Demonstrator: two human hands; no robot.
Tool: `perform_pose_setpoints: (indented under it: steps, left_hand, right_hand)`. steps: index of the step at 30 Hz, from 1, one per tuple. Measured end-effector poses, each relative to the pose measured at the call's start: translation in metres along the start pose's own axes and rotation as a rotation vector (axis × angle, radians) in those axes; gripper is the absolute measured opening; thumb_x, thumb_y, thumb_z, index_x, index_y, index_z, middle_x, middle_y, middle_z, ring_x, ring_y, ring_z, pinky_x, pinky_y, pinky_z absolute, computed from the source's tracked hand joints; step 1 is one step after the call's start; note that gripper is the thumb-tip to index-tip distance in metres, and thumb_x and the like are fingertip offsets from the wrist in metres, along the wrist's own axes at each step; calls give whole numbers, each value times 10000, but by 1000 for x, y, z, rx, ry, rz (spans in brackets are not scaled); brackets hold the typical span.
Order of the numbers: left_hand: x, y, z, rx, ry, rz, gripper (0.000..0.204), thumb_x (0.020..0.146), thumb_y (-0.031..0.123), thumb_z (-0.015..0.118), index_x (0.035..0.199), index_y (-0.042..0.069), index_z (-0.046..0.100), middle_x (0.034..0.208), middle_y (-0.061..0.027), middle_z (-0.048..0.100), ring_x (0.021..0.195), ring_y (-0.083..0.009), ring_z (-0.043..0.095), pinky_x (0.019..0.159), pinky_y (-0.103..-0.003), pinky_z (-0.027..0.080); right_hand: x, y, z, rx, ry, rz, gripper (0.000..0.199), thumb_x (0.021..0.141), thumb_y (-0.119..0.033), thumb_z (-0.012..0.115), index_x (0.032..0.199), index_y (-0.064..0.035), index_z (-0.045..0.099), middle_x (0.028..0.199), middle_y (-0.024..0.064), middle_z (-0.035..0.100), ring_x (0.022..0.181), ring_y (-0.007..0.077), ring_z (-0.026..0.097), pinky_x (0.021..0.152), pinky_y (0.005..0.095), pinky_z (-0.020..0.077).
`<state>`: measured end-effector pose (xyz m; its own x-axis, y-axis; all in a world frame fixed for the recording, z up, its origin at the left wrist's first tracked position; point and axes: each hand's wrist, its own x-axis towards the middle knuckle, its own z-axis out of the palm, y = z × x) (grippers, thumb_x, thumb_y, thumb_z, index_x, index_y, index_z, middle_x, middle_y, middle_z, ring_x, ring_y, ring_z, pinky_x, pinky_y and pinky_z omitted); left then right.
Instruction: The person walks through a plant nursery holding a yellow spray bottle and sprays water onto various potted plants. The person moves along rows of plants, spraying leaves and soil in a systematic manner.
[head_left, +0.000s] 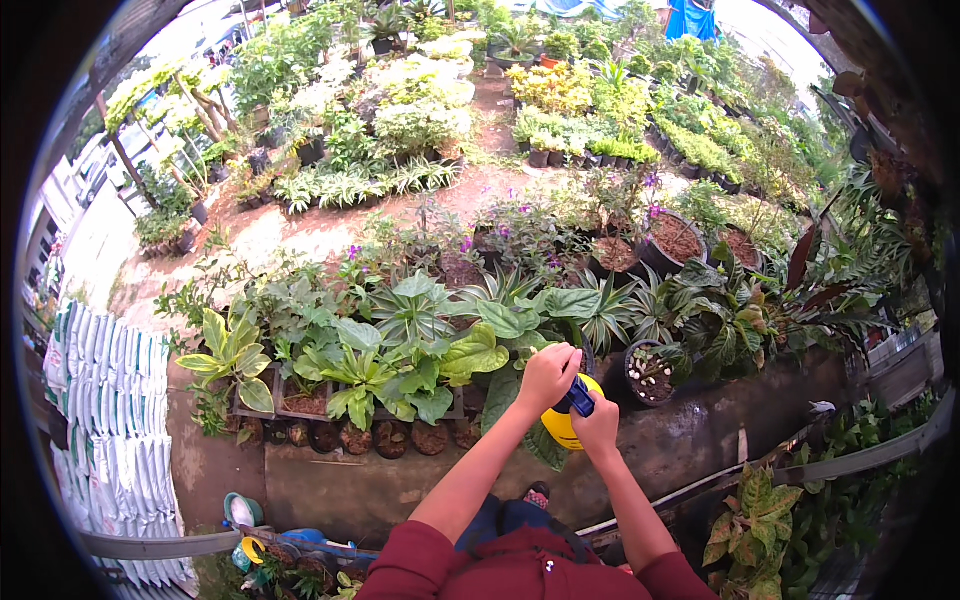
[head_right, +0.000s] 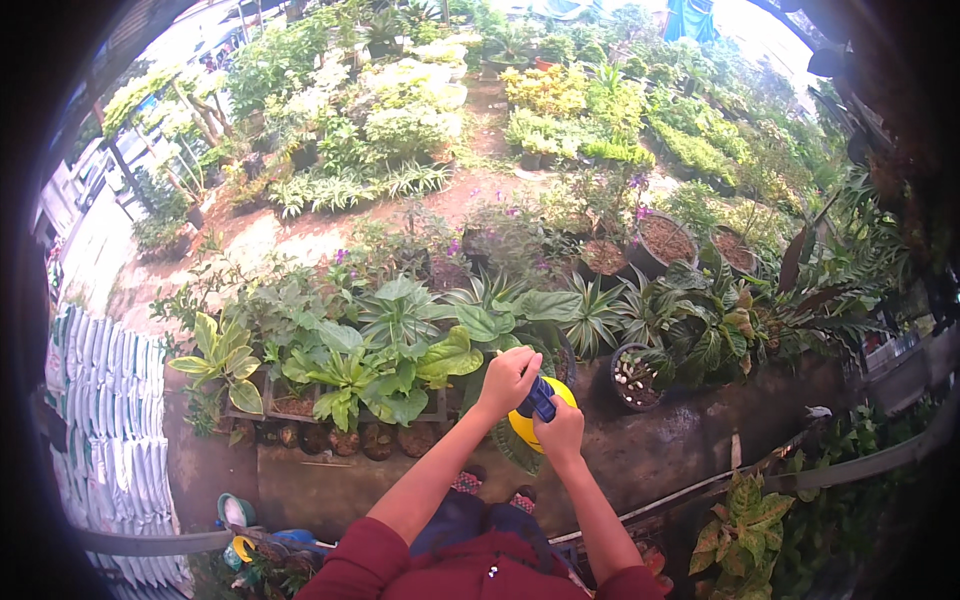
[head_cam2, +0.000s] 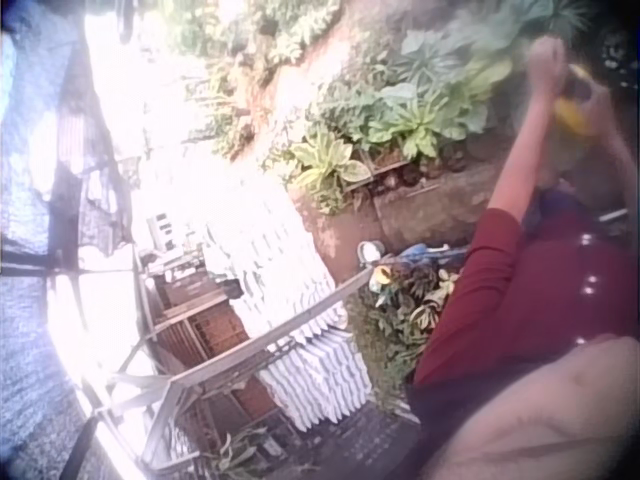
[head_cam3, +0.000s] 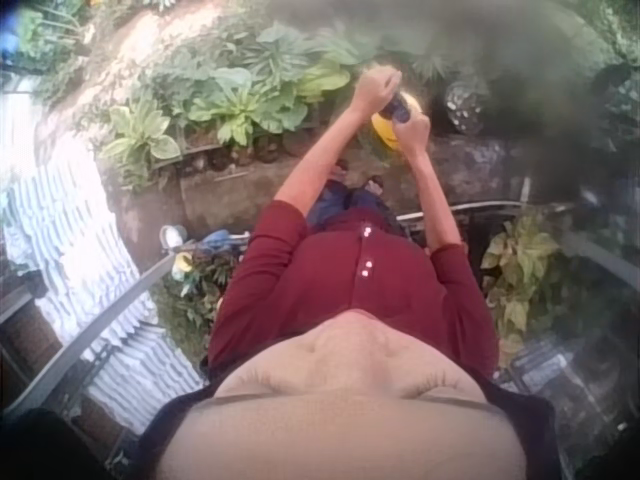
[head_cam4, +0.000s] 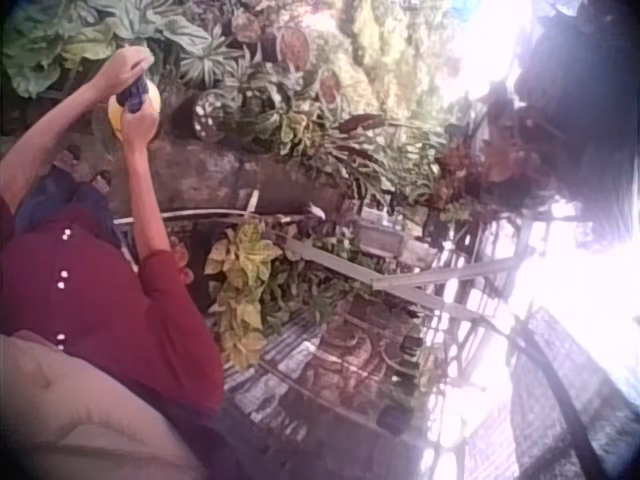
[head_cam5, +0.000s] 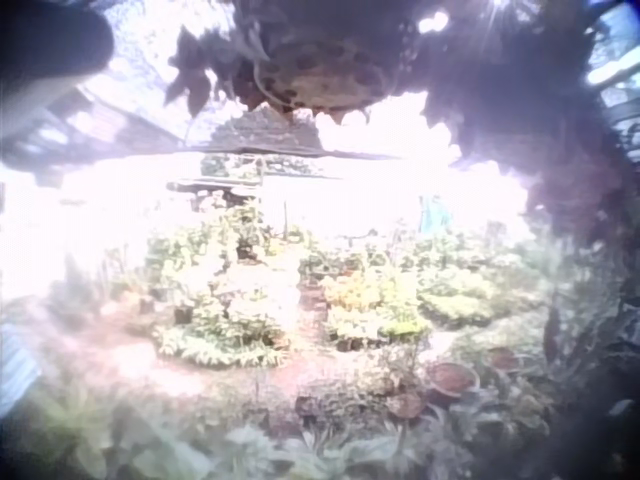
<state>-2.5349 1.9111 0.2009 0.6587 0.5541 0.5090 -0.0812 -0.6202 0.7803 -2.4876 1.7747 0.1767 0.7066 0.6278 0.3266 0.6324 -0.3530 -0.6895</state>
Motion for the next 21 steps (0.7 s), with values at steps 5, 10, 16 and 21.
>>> perform_pose_setpoints:
  steps: [5, 10, 16, 21]
  left_hand:
    - [-9, -1, 1, 16, 45, 46, 238, 866, 154, 508, 684, 1, 508, 677, -143, 508, 660, -323, 518, 587, -412, 410]
    - [-32, -9, 11, -47, -3, -20, 259, 881, 155, 492, 696, -25, 501, 668, -160, 494, 648, -346, 512, 582, -412, 401]
    - [-56, -19, 26, -71, -153, -134, 309, 918, 209, 433, 705, -14, 463, 670, -186, 472, 654, -375, 505, 584, -429, 392]
    - [-26, -2, 31, -74, -144, -45, 279, 903, 186, 457, 717, -20, 483, 678, -171, 485, 666, -360, 515, 592, -421, 402]
  right_hand:
    - [4, 2, -8, -21, -41, -72, 142, 615, -80, 663, 676, 2, 564, 597, 200, 559, 579, 369, 578, 539, 399, 456]
    - [-8, 24, -17, -115, -189, -61, 200, 616, -131, 684, 767, -13, 627, 642, 188, 597, 614, 355, 599, 591, 419, 481]
    - [-19, 38, -23, -197, -251, 4, 191, 612, -119, 643, 778, -28, 665, 656, 195, 603, 641, 360, 605, 611, 403, 492]
    - [-8, 33, -36, -154, -143, 14, 238, 603, -154, 673, 797, -17, 659, 647, 188, 607, 629, 359, 607, 619, 417, 499]
